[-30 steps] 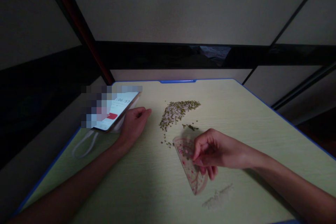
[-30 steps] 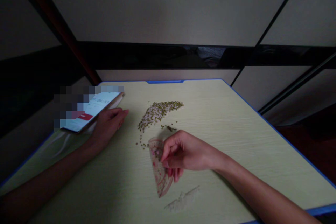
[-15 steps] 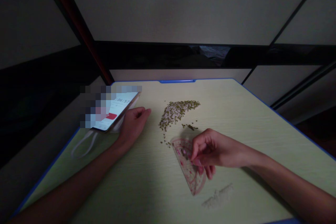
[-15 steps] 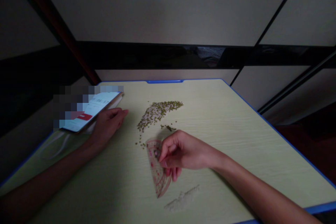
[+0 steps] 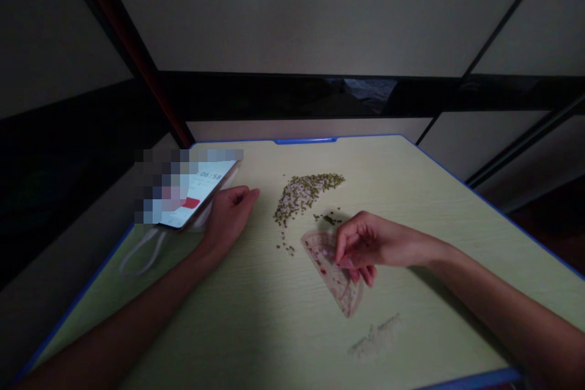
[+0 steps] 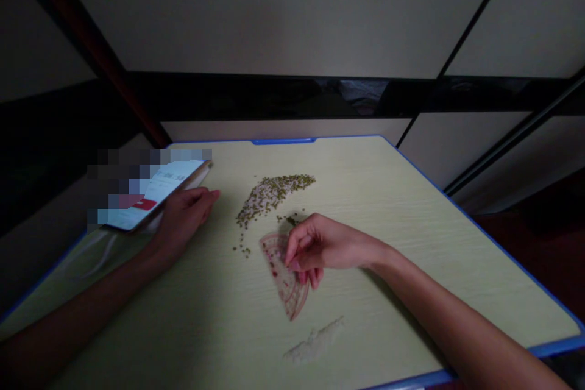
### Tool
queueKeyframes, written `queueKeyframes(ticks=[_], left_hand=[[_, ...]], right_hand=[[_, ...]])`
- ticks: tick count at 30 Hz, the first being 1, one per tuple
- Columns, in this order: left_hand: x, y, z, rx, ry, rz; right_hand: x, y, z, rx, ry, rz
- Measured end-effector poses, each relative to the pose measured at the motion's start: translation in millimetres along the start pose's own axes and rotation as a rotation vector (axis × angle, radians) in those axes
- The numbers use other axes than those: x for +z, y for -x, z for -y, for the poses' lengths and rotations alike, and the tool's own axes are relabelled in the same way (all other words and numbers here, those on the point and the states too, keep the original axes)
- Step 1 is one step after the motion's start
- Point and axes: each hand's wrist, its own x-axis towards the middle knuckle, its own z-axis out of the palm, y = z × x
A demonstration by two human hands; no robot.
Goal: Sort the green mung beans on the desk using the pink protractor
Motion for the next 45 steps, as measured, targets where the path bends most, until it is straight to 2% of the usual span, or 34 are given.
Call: queueKeyframes(ticks=[8, 13, 19, 22, 32, 39, 45], left_hand=[[0.0, -2.5, 0.7, 0.001, 0.004, 0.0], [0.1, -0.6, 0.5, 0.003, 0.005, -0.001], [-0.8, 0.2, -4.0, 0.001, 0.002, 0.006], [-1.0, 0.0, -4.5, -0.001, -0.008, 0.005], [-0.1, 0.4, -2.5, -0.001, -0.019, -0.003], [0.1, 0.3, -2.2, 0.009, -0.022, 0.001], [0.7, 0.6, -0.7, 0.003, -0.005, 0.015]], right_hand=[[-28.9, 4.5, 0.6, -0.054, 0.208, -0.038], [-40.5, 12.4, 4.8, -0.107, 0.252, -0.057], [-54.5, 24.1, 6.8, -0.324, 0.088, -0.327], [-57.5, 23.9, 4.6, -0.359, 0.077, -0.386], [-35.4, 12.5, -0.2, -0.311, 0.306, -0.218], [-3.8, -5.5, -4.9, -0.307, 0.218, -0.37], [7.9, -11.7, -2.3, -0.251, 0.098, -0.429]])
